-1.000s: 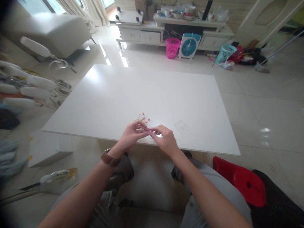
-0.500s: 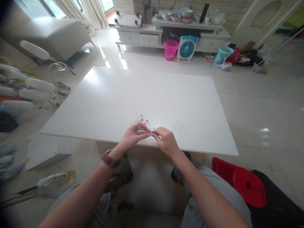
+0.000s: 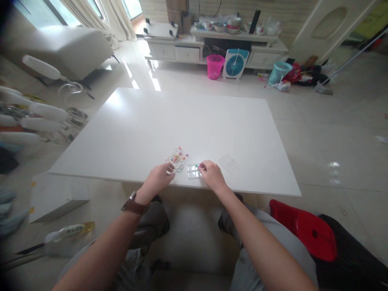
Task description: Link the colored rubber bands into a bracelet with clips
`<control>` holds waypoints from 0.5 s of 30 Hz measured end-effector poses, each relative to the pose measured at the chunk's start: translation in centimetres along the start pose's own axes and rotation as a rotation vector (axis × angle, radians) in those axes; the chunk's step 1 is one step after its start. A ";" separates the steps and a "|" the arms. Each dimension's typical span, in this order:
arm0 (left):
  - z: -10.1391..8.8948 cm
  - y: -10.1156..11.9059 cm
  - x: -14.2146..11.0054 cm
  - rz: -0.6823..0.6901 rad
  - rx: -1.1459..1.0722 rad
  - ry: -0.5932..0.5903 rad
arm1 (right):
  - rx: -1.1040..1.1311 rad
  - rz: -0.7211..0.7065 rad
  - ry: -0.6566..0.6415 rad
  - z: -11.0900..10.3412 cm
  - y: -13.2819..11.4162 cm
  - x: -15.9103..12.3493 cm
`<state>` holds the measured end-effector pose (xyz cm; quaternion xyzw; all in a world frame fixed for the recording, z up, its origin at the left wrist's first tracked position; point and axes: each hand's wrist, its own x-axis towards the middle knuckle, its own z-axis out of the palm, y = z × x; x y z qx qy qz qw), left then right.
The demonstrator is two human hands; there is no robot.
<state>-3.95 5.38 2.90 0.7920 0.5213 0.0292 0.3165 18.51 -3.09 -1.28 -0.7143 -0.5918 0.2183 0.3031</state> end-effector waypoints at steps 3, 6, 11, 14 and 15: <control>-0.5 -0.8 -0.2 -0.017 0.084 -0.019 | -0.041 0.003 -0.005 0.5 0.3 0.2; -1.0 -1.1 -0.4 -0.033 0.127 -0.047 | -0.044 0.013 -0.005 0.8 0.1 0.3; -1.5 -1.3 -0.7 -0.057 0.143 -0.085 | -0.011 0.053 0.025 1.3 0.1 0.6; -1.5 -1.5 -0.7 -0.074 0.135 -0.088 | -0.010 0.098 0.036 1.4 0.1 0.8; -1.4 -1.6 -0.7 -0.079 0.132 -0.086 | -0.016 0.106 0.040 1.3 0.2 0.9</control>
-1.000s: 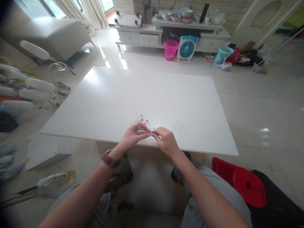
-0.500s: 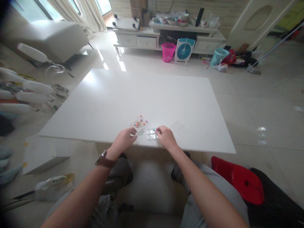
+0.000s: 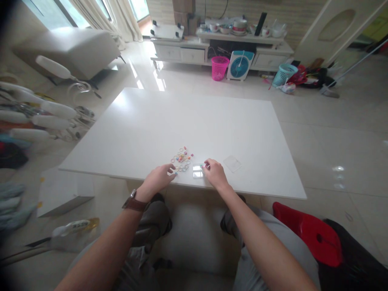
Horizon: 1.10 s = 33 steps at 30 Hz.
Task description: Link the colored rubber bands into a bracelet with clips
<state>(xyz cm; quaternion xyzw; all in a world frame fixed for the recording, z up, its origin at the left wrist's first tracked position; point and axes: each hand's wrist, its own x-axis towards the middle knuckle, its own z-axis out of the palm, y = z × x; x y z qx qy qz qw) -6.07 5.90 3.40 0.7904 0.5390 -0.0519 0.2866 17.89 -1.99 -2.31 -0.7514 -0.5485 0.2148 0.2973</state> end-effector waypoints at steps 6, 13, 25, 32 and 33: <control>0.7 -0.9 0.4 0.047 0.030 0.034 | -0.050 -0.023 0.012 -1.2 -0.5 -0.1; 2.3 -0.7 1.6 0.153 0.083 0.067 | -0.069 -0.079 -0.091 -2.3 -1.9 -1.6; 4.0 0.5 3.2 0.149 0.188 0.099 | -0.014 -0.146 -0.094 -4.9 -3.1 -2.7; 4.2 0.8 3.9 0.193 0.142 0.138 | -0.038 -0.144 -0.088 -6.1 -2.5 -3.1; 4.5 0.6 4.1 0.211 0.134 0.142 | -0.044 -0.144 -0.087 -6.2 -2.5 -3.1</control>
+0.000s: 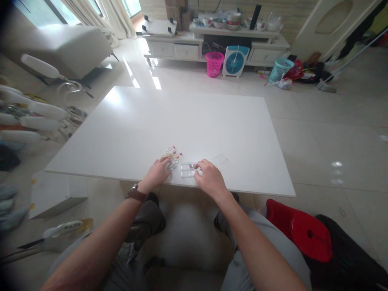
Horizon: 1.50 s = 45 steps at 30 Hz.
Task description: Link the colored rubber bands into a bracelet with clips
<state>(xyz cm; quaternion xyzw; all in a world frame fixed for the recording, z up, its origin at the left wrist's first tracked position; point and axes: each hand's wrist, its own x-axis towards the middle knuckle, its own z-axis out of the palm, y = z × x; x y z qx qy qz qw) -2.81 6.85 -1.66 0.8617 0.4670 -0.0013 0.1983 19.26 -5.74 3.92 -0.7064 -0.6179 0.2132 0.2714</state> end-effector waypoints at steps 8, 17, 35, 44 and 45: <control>0.6 -0.5 0.3 0.030 -0.014 -0.016 | -0.046 -0.003 -0.025 -0.2 0.2 -0.3; -0.5 -0.3 -0.1 0.011 -0.064 -0.025 | -0.074 -0.005 -0.049 0.3 0.2 -0.2; -1.0 -0.7 -0.8 0.042 -0.118 -0.010 | -0.101 -0.021 -0.082 1.1 -0.1 0.0; -1.6 -0.5 -0.9 0.022 -0.147 -0.008 | -0.105 -0.001 -0.115 1.2 -0.1 0.1; -1.5 -0.6 -0.8 0.019 -0.148 -0.006 | -0.105 0.001 -0.118 1.2 -0.2 0.1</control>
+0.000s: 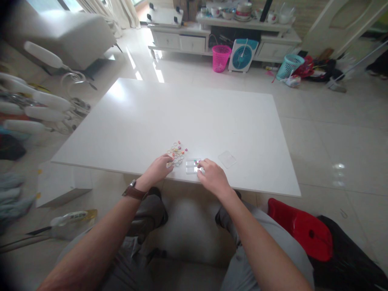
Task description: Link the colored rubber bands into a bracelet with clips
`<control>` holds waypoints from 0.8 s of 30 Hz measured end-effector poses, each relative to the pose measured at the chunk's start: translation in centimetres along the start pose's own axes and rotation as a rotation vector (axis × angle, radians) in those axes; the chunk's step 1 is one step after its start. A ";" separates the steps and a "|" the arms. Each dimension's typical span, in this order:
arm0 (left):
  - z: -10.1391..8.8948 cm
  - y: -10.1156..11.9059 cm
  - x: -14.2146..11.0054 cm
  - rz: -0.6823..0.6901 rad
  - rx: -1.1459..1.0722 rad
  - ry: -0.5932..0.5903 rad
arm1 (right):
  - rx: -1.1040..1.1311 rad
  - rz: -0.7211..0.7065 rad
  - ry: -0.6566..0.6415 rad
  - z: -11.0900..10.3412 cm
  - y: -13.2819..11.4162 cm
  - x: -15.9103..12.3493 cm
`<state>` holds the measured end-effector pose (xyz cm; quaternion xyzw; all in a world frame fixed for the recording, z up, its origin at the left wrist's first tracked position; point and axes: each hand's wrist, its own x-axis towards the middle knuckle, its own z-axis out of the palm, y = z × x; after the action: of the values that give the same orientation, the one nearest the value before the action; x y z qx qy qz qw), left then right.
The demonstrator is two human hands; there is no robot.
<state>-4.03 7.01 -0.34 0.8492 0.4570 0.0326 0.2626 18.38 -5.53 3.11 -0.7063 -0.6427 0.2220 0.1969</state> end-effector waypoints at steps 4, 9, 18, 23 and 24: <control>0.3 -0.2 0.1 0.000 0.009 0.006 | -0.001 0.000 -0.004 -0.1 -0.1 0.0; 0.3 0.0 0.1 0.009 0.037 -0.002 | -0.004 -0.004 -0.010 -0.1 -0.1 -0.1; 0.1 0.1 0.1 0.019 0.033 -0.015 | -0.026 -0.006 -0.012 -0.1 0.1 -0.1; 0.4 -0.2 0.1 0.036 0.023 -0.017 | -0.069 0.013 -0.031 -0.3 0.0 -0.1; 0.5 -0.3 0.1 0.040 0.027 -0.019 | -0.078 0.023 -0.039 -0.3 -0.1 -0.2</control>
<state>-3.99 7.02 -0.92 0.8619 0.4377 0.0237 0.2549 18.48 -5.68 3.43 -0.7164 -0.6464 0.2127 0.1538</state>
